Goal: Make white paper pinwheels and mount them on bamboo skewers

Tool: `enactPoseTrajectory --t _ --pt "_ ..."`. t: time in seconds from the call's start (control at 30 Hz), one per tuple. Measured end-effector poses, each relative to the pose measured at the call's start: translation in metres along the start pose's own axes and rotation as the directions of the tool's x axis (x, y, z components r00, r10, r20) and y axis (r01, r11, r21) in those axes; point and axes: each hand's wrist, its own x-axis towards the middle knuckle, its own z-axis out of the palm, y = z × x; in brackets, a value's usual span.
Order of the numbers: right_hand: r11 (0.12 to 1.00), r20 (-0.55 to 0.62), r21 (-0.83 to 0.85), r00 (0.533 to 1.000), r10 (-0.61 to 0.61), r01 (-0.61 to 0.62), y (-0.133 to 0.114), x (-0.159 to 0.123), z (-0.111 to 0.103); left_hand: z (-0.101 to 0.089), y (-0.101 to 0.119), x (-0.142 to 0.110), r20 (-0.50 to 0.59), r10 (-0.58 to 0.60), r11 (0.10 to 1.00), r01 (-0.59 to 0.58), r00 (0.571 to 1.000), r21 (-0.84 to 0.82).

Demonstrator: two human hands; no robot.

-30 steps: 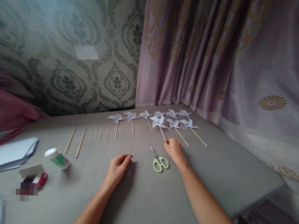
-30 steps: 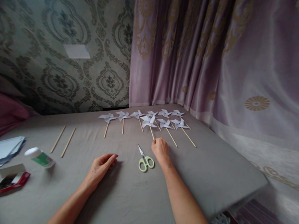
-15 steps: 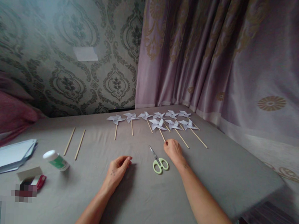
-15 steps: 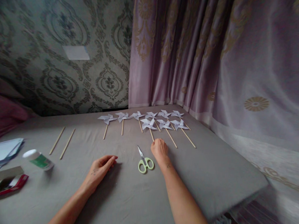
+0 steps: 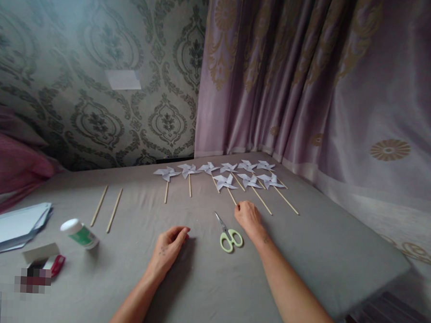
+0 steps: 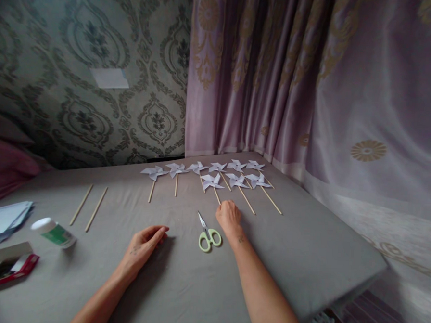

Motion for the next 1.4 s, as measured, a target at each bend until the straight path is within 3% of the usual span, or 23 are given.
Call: enactPoseTrajectory --t 1.4 --pt "1.0 -0.041 0.017 0.999 0.001 0.0 0.0041 -0.0079 0.0017 -0.0007 -0.0034 0.0038 0.001 0.002 1.0 -0.002 1.0 0.017"
